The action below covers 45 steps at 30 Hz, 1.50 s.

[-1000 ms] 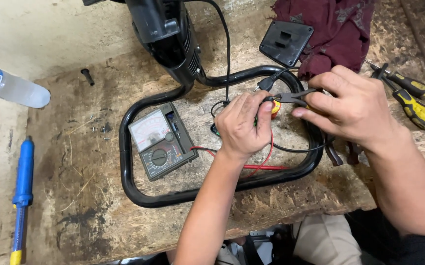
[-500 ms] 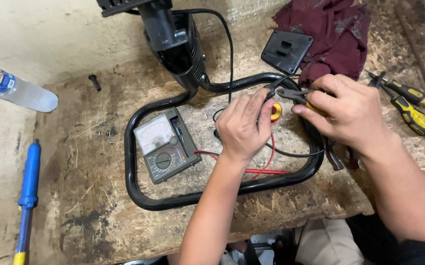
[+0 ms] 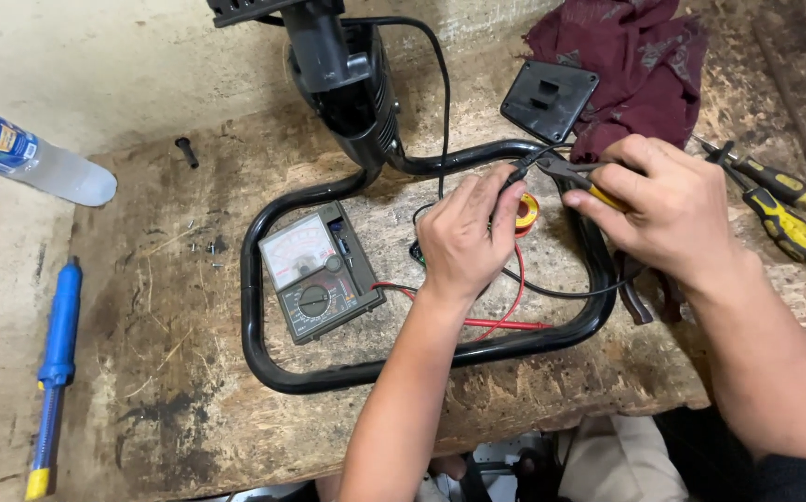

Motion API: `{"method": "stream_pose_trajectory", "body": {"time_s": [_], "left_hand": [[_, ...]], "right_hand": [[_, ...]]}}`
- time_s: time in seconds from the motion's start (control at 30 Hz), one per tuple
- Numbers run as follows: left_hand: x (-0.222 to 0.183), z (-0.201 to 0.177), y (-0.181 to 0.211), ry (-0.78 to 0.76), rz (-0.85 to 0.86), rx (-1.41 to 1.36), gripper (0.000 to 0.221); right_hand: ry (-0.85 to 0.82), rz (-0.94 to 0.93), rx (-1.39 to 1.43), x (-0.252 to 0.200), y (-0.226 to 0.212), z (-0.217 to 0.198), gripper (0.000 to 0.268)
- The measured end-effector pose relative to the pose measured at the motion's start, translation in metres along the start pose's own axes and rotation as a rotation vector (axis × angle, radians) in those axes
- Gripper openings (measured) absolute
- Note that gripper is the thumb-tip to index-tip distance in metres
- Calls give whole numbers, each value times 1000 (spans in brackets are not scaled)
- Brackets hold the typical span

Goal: Soldering components onto a circuit board and testing connections using a multimeter at a repair bench.

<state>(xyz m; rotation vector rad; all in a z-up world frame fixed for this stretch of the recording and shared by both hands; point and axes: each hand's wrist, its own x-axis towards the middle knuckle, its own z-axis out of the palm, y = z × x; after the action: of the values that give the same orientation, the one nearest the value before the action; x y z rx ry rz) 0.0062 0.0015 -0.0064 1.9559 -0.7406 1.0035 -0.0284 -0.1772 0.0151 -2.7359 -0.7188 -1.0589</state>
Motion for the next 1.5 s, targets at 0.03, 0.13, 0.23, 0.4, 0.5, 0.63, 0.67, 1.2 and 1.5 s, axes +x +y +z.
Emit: {"method": "stream_pose_trajectory", "body": {"time_s": [0.03,0.13,0.23,0.4,0.5,0.63,0.67,1.2,1.5], "left_hand": [[-1,0,0,4,8,16,15],[-7,9,-8,28,-23,17,17],[-3,5,-5,42,-62,-37,18],[-4,6,-2,31,-26,-84,16],[-4,6,0,53,-31,-35,16],[3,0,2,43,-23,-36,13],[2,0,2,42,-3,-42,12],[-1,3,2,5,-36,-4,14],[-2,8,2,7,-92,16,16]], "right_hand": [[-9,22,18,0,-1,-1,24],[-17,32,77,1,10,6,22],[9,115,84,-6,33,11,23],[-314,534,-186,-17,59,17,31],[-155,333,-20,-8,45,9,16],[-106,41,348,9,10,9,13],[-79,1,345,8,2,11,11],[-87,-2,319,6,-3,21,12],[15,10,160,-9,7,39,18]]}}
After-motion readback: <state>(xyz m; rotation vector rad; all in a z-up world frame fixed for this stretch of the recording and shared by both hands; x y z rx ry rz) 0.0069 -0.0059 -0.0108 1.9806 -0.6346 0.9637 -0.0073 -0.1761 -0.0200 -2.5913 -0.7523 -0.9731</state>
